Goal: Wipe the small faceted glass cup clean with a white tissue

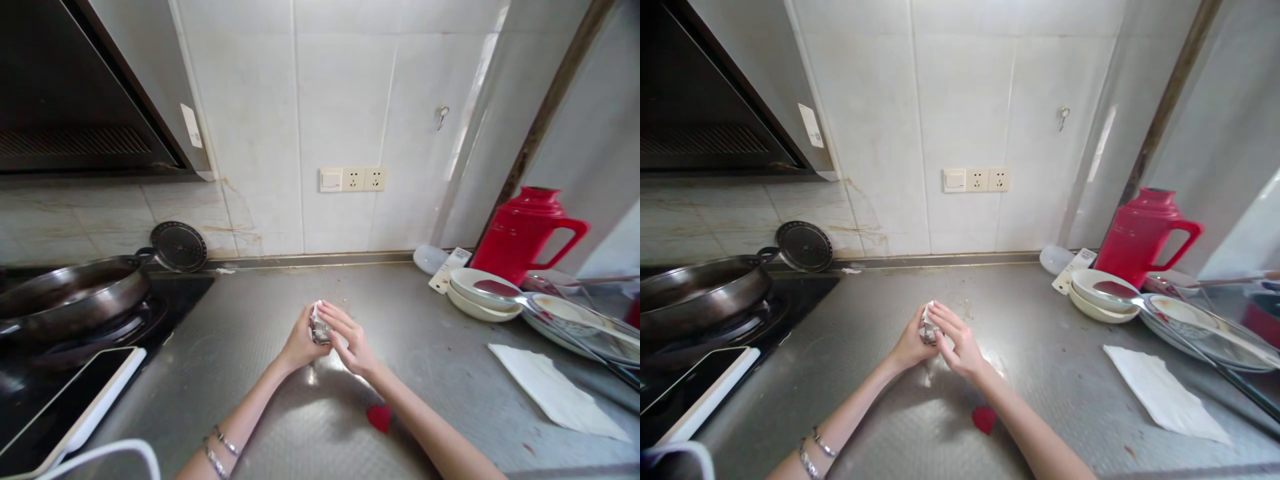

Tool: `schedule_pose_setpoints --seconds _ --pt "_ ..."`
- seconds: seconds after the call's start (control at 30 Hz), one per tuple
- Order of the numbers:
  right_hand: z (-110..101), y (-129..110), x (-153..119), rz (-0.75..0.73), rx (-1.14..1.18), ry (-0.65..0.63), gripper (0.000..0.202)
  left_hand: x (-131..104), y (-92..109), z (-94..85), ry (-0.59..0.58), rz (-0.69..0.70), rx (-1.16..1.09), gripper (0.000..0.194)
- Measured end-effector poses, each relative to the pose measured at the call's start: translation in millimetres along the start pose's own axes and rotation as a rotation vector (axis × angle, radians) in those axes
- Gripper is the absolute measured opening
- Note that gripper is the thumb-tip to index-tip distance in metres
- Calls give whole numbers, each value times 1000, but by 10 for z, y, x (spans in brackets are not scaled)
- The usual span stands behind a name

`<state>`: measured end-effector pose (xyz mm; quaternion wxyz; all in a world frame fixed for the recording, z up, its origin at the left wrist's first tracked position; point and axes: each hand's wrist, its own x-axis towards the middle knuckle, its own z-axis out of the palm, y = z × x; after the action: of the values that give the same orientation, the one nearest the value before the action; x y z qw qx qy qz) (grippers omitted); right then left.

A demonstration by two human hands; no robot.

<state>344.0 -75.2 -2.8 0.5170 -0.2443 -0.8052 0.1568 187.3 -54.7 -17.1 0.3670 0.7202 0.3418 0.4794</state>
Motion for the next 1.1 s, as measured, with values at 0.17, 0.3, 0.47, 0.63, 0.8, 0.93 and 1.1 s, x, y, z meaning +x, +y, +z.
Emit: schedule_pose_setpoints --seconds 0.17,0.3,0.47,0.63,0.8,0.93,1.1 --pt "3 40 14 161 47 67 40 -9 25 52 -29 -70 -93 75" --pt "5 12 -1 52 -11 33 40 4 -9 37 -9 -30 -96 73" --pt "-66 18 27 -86 -122 -80 42 -1 -87 -11 45 63 115 72" --pt "-160 51 57 -48 -161 -87 36 -23 -102 -3 -63 100 184 73" --pt "-102 12 38 -100 -82 -103 35 -28 -116 -6 -44 88 176 73" --pt "-63 22 33 -56 -61 -66 36 -19 -85 -4 -32 29 126 76" --pt "-94 57 34 26 -69 -37 40 12 -24 -10 -19 -66 -10 77"
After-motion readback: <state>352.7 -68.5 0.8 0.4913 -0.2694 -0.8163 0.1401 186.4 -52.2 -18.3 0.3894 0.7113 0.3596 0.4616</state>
